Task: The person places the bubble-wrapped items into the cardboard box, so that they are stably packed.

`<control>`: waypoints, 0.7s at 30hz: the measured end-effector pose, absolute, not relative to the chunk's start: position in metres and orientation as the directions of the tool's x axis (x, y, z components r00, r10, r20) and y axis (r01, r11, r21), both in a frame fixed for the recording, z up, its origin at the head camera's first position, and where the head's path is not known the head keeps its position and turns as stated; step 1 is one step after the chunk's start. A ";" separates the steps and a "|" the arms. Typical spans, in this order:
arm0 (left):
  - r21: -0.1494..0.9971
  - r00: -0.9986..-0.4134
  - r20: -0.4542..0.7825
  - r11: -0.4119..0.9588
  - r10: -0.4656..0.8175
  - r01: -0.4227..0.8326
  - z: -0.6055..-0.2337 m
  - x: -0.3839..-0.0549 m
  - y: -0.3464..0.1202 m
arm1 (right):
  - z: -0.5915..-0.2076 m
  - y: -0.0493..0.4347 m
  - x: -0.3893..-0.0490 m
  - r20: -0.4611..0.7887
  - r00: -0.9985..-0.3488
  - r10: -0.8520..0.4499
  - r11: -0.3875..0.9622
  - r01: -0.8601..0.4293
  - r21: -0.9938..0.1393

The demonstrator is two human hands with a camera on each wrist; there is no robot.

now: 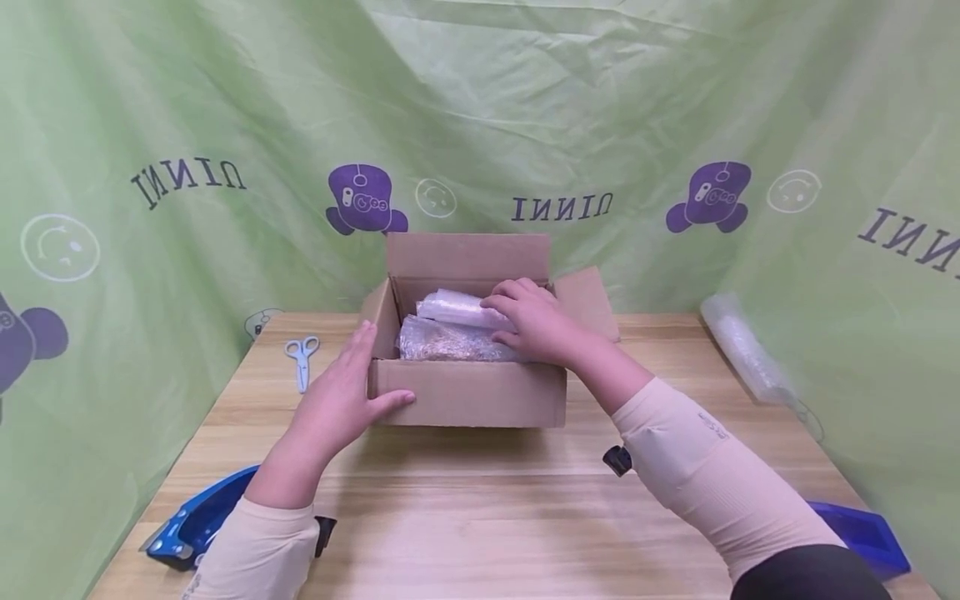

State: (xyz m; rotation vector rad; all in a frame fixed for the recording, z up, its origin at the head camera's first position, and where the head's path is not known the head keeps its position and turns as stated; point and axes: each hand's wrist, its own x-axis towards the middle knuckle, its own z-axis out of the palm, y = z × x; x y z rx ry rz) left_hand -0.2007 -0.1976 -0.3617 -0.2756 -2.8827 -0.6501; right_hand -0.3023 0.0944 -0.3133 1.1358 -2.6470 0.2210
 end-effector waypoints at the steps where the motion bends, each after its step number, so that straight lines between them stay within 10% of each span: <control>1: 0.406 -0.968 0.210 0.888 0.141 0.218 -0.362 -0.201 -0.197 | -0.313 0.095 -0.303 0.279 -0.668 -0.690 0.685 -0.727 -0.046; 21: 0.410 -0.969 0.206 0.888 0.135 0.210 -0.361 -0.201 -0.195 | -0.314 0.091 -0.311 0.028 -0.733 -0.679 0.726 -0.677 -0.116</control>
